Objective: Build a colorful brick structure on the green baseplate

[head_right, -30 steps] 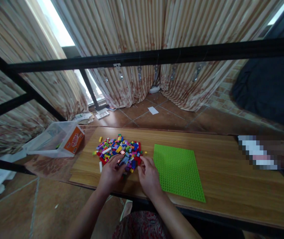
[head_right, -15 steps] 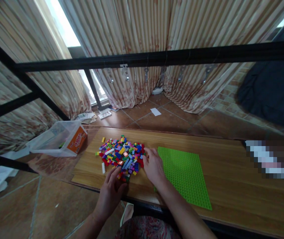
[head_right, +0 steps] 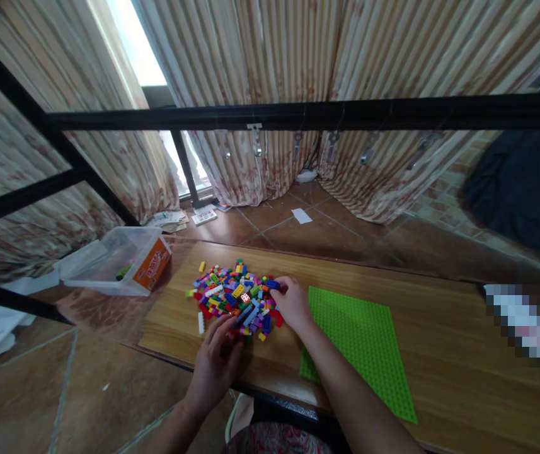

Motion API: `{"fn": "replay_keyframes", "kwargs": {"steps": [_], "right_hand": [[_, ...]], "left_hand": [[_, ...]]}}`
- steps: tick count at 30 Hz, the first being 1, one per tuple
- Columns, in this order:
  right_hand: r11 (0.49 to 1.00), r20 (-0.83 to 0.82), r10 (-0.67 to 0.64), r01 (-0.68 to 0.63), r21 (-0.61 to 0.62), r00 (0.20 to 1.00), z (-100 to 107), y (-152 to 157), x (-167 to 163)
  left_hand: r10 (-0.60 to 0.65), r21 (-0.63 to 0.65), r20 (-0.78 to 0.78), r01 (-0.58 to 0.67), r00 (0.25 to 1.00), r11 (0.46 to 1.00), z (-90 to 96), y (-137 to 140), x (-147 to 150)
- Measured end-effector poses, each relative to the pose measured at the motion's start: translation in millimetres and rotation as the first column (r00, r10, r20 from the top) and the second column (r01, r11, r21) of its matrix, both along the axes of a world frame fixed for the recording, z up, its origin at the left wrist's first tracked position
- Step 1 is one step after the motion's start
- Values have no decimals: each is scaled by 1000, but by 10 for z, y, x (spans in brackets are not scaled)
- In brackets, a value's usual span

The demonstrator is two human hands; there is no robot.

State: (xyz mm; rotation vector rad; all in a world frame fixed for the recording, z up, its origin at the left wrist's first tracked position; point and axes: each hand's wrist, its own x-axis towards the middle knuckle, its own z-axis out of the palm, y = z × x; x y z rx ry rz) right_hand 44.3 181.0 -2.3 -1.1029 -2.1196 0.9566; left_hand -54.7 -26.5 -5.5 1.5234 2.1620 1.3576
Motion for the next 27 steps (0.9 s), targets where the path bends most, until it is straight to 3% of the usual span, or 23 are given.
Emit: {"fn": "replay_keyframes", "kwargs": {"steps": [6, 9, 12, 16, 18, 20, 23, 27], "right_hand": [[1000, -79, 1, -2, -7, 997, 58, -106, 98], [988, -110, 50, -33, 150, 993, 230, -278, 134], [939, -97, 151, -112, 325, 984, 454, -504, 161], [863, 4, 283, -256, 436, 959, 673, -762, 201], [844, 15, 320, -293, 449, 947, 725, -839, 225], [869, -36, 309, -267, 416, 950, 748, -885, 251], [915, -124, 281, -227, 333, 952, 749, -925, 301], [903, -124, 342, -289, 318, 932, 736, -946, 375]], "left_hand": [[13, 21, 85, -15, 996, 1000, 99, 47, 26], [57, 33, 176, -64, 983, 997, 204, 129, 66], [74, 44, 367, -97, 927, 994, 319, 250, 101], [-34, 127, 590, -51, 806, 991, 473, 395, 127], [-110, 187, 647, -17, 755, 982, 544, 418, 141], [-151, 218, 661, 4, 735, 976, 603, 399, 161], [-158, 197, 640, 38, 752, 980, 668, 321, 192], [-177, 162, 627, 96, 758, 982, 707, 235, 208]]}}
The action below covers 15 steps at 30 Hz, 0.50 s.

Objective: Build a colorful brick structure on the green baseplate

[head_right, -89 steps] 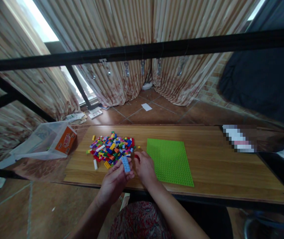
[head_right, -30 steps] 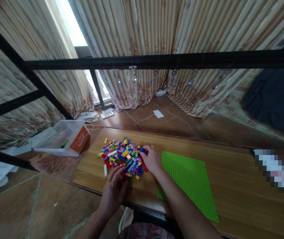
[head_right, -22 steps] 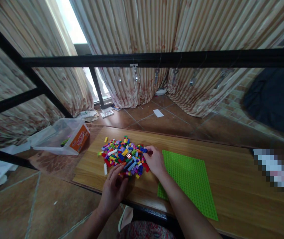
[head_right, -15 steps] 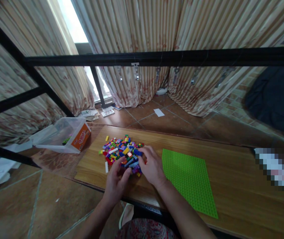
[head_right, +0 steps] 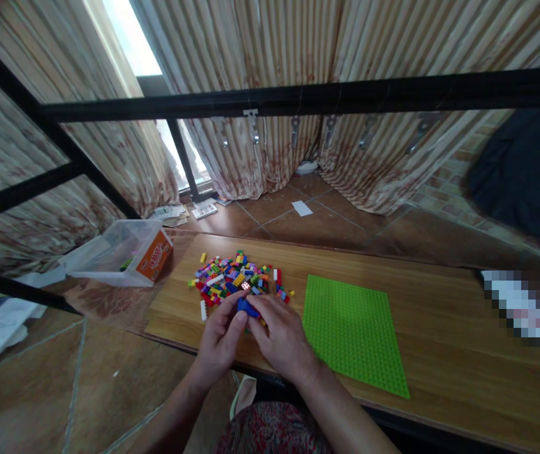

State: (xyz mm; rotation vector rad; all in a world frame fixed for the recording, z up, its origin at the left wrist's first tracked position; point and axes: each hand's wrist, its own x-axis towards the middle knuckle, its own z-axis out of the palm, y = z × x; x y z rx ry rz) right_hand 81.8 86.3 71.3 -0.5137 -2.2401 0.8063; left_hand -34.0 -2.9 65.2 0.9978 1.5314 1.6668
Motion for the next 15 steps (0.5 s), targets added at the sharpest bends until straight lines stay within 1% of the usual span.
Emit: {"fn": "replay_keyframes", "kwargs": {"steps": [2, 3, 5, 8, 10, 12, 15], "right_hand": [[999, 12, 27, -27, -28, 1000, -2, 10, 29], [997, 18, 41, -40, -59, 999, -2, 19, 40], [988, 23, 46, -42, -151, 999, -8, 40, 53], [960, 21, -17, 22, -279, 1000, -36, 55, 58], [949, 31, -46, 53, -311, 998, -63, 50, 55], [946, 47, -52, 65, -317, 998, -83, 36, 52], [940, 65, -48, 67, -334, 997, -85, 15, 61]], "left_hand": [[-41, -14, 41, 41, 998, 999, -2, -13, -9], [-69, -19, 85, 71, 994, 997, -9, -13, -17], [-119, -14, 233, 126, 965, 992, -30, -6, -38], [-129, 8, 499, 145, 857, 989, -51, 11, -56], [-97, 3, 611, 121, 785, 993, -45, 23, -46], [-74, -27, 648, 120, 758, 992, -29, 40, -17], [-31, -99, 612, 116, 790, 988, -14, 75, 34]]}}
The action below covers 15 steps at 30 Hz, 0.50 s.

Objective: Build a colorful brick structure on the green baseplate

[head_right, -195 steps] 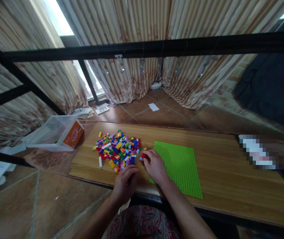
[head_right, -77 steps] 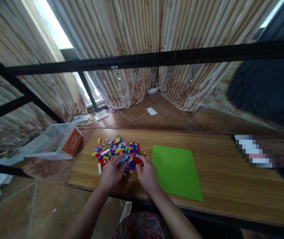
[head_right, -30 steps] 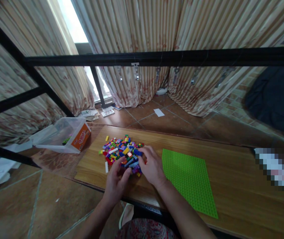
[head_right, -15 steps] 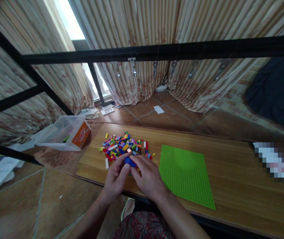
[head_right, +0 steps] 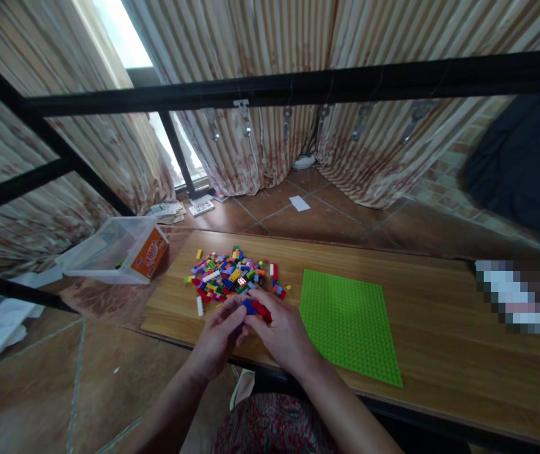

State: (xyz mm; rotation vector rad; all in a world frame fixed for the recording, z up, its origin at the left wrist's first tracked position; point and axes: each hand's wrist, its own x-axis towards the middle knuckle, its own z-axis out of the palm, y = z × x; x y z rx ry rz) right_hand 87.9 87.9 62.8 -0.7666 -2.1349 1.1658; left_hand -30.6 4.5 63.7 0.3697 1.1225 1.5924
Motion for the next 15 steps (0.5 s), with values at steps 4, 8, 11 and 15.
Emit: {"fn": "replay_keyframes", "kwargs": {"steps": [4, 8, 11, 15], "right_hand": [[996, -10, -12, 11, -86, 1000, 19, -12, 66], [961, -49, -21, 7, -276, 999, 4, -33, 124], [884, -121, -55, -8, -468, 991, -42, -41, 121], [900, -97, -194, 138, -412, 976, -164, 80, 105]], "left_hand": [[37, -22, -57, -38, 998, 999, -19, 24, 16], [0, 3, -162, 0, 987, 1000, -38, -6, -2], [-39, 28, -244, 47, 969, 998, -43, -37, -4], [-3, -14, -217, 0, 976, 1000, -83, -95, -25]]}}
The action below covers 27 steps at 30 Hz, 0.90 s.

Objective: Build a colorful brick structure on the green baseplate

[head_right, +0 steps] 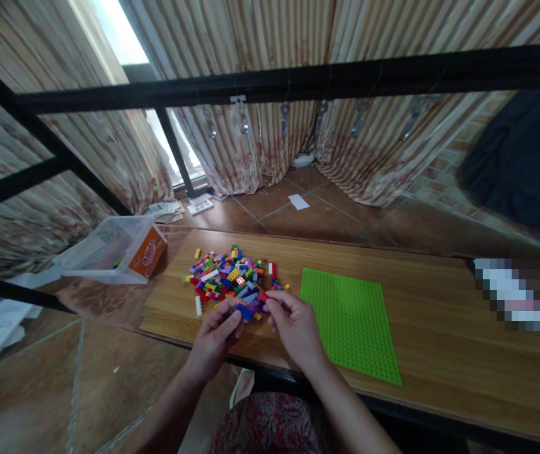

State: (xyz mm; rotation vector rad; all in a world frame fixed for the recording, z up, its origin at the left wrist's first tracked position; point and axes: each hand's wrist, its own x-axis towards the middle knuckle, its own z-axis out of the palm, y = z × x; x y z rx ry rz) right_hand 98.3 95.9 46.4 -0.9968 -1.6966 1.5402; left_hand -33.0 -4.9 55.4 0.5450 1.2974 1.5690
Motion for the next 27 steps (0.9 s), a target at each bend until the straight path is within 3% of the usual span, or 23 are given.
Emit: {"fn": "replay_keyframes", "kwargs": {"steps": [2, 4, 8, 12, 15, 22, 27], "right_hand": [[979, 126, -85, 60, 195, 988, -78, 122, -20], [924, 242, -148, 48, 378, 959, -149, 250, -71], [842, 352, -183, -38, 538, 918, -215, 425, -257], [803, 389, -142, -124, 584, 910, -182, 467, -421], [798, 374, -94, -155, 583, 923, -146, 455, -486], [792, 436, -5, -263, 552, 900, -79, 460, -644], [746, 551, 39, -391, 540, 834, -45, 517, -799]], "left_hand": [[57, -57, 29, -55, 998, 997, -53, -48, -41], [113, -106, 3, -112, 994, 988, -124, -104, -110], [242, -114, -254, -277, 936, 954, -272, -191, -301], [284, -108, -545, -402, 789, 909, -397, -200, -448], [265, -51, -690, -411, 673, 910, -480, -177, -479], [275, 117, -820, -324, 501, 939, -590, -137, -459], [314, 189, -855, -317, 413, 929, -647, -108, -486]]}}
